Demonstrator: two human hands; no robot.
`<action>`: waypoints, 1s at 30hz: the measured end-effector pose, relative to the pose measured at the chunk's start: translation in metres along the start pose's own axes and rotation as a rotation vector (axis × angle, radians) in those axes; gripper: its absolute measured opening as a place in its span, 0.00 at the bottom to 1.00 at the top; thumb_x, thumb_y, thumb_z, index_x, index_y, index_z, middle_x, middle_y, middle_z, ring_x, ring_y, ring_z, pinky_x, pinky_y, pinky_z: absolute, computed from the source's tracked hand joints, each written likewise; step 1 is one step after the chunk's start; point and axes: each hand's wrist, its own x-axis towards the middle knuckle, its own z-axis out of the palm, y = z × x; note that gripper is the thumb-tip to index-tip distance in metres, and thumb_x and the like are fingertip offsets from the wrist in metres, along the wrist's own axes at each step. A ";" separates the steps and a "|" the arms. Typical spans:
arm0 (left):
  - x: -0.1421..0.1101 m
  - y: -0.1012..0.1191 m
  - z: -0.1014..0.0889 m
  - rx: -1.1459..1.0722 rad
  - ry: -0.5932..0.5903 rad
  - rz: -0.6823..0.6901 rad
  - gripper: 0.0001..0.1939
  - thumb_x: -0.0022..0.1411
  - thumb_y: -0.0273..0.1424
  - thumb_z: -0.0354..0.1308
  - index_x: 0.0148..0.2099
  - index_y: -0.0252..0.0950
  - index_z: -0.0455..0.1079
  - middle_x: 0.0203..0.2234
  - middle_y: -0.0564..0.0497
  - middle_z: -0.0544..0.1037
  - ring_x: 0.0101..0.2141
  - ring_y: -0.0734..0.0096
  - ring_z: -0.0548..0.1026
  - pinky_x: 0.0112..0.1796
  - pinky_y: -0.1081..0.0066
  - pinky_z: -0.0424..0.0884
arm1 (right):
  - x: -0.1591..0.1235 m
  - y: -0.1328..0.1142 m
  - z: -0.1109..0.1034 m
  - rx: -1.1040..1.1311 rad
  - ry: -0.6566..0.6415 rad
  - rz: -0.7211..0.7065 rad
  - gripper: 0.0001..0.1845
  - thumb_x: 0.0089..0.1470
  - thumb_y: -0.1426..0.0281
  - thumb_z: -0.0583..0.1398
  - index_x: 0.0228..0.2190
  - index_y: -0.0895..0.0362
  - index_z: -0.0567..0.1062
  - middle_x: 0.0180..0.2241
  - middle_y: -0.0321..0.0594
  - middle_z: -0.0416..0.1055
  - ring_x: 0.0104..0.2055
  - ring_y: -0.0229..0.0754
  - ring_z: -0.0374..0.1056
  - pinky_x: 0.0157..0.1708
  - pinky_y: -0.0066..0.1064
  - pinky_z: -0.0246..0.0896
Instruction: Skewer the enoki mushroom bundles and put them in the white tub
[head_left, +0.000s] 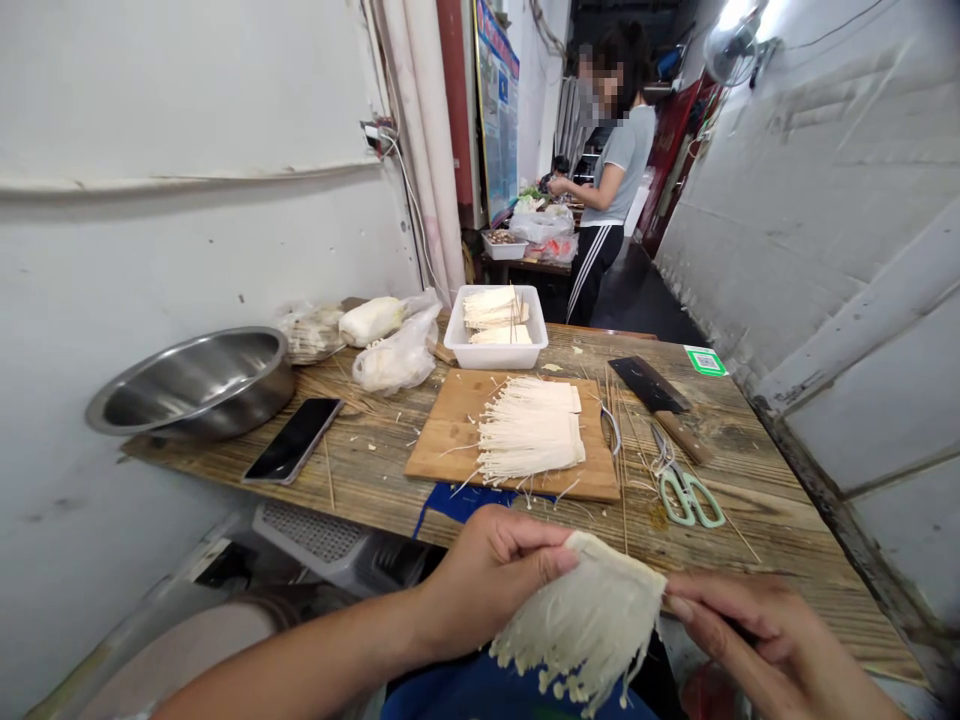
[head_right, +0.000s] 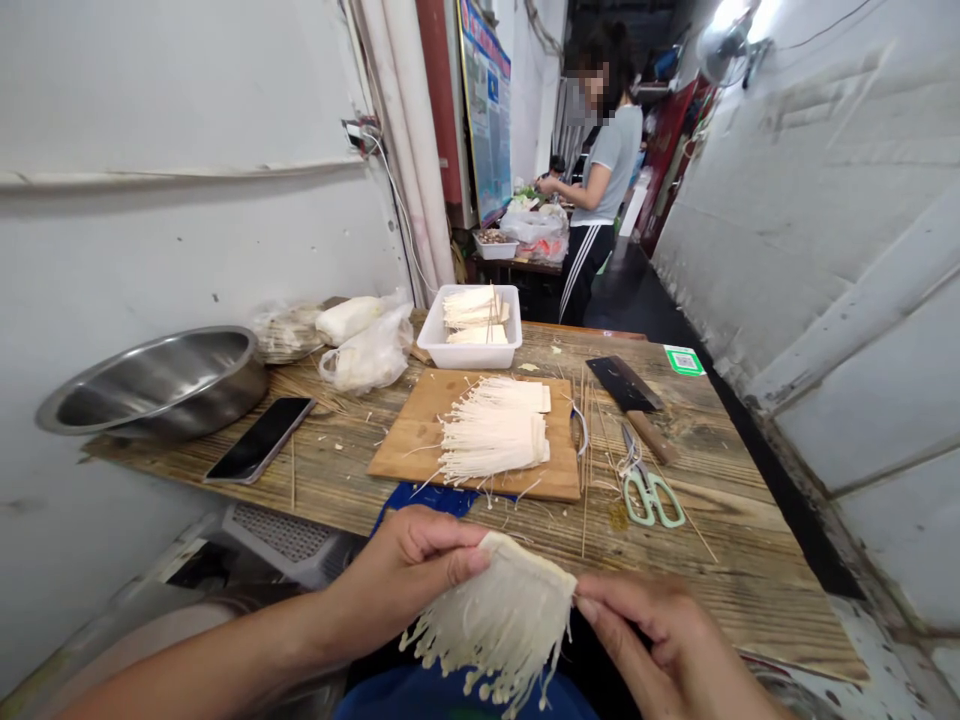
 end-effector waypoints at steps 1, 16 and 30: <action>0.000 0.000 0.001 -0.003 0.001 0.007 0.17 0.60 0.40 0.54 0.39 0.34 0.79 0.24 0.50 0.76 0.24 0.75 0.66 0.26 0.76 0.60 | 0.000 0.000 0.000 -0.028 0.003 -0.004 0.13 0.60 0.69 0.53 0.40 0.53 0.77 0.24 0.35 0.74 0.26 0.37 0.71 0.25 0.22 0.67; 0.005 -0.005 0.008 -0.170 0.043 0.011 0.19 0.52 0.36 0.63 0.47 0.36 0.76 0.32 0.49 0.80 0.31 0.72 0.72 0.35 0.74 0.67 | 0.008 0.002 0.006 -0.121 0.084 0.003 0.14 0.61 0.66 0.51 0.28 0.55 0.72 0.23 0.34 0.70 0.25 0.34 0.66 0.25 0.23 0.59; 0.014 -0.002 -0.006 -0.015 0.102 -0.009 0.10 0.49 0.36 0.66 0.33 0.36 0.80 0.26 0.50 0.80 0.26 0.75 0.72 0.28 0.76 0.67 | 0.007 0.006 -0.008 -0.193 0.082 -0.166 0.11 0.59 0.73 0.53 0.36 0.50 0.75 0.31 0.34 0.76 0.34 0.36 0.73 0.32 0.22 0.67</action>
